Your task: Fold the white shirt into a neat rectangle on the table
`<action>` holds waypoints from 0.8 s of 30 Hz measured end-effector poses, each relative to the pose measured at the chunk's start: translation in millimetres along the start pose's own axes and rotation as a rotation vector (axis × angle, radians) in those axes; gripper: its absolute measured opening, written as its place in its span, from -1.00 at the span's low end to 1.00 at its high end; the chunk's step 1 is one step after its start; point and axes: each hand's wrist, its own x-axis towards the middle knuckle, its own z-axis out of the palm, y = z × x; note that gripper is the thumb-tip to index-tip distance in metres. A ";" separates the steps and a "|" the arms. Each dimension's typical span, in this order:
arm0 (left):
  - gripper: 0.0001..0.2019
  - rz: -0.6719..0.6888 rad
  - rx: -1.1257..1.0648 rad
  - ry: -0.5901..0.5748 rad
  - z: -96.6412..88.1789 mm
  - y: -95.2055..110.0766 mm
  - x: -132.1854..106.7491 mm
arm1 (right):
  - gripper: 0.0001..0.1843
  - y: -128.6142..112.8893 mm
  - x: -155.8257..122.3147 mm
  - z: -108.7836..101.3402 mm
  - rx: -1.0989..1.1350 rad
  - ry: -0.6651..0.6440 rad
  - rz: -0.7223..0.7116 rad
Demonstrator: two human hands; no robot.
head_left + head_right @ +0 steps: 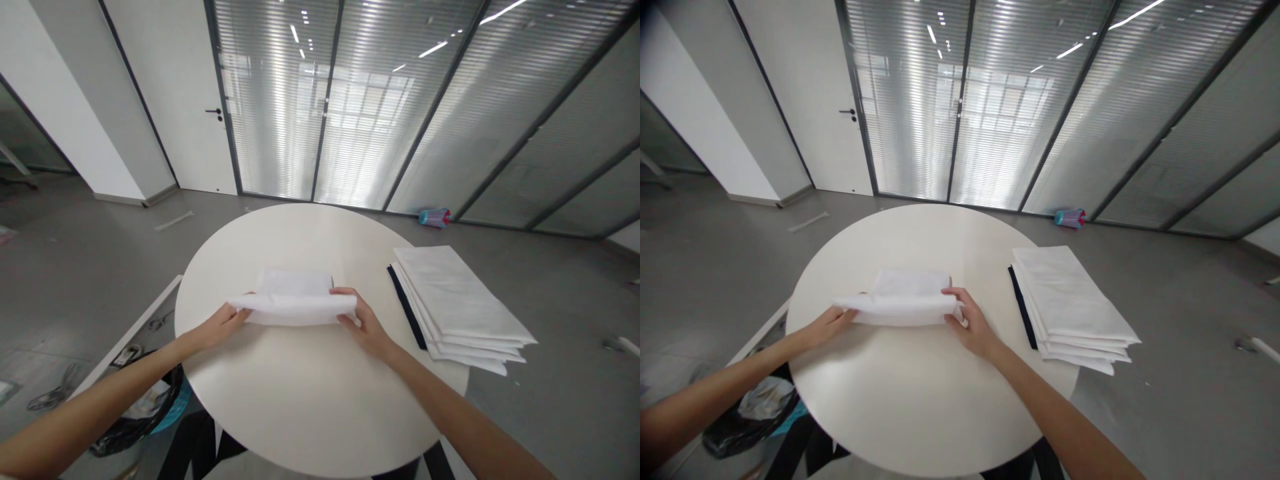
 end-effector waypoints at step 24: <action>-0.38 -0.293 -0.044 0.285 8.8 -14.0 45.7 | -0.74 21.3 31.4 11.9 -0.161 0.177 0.502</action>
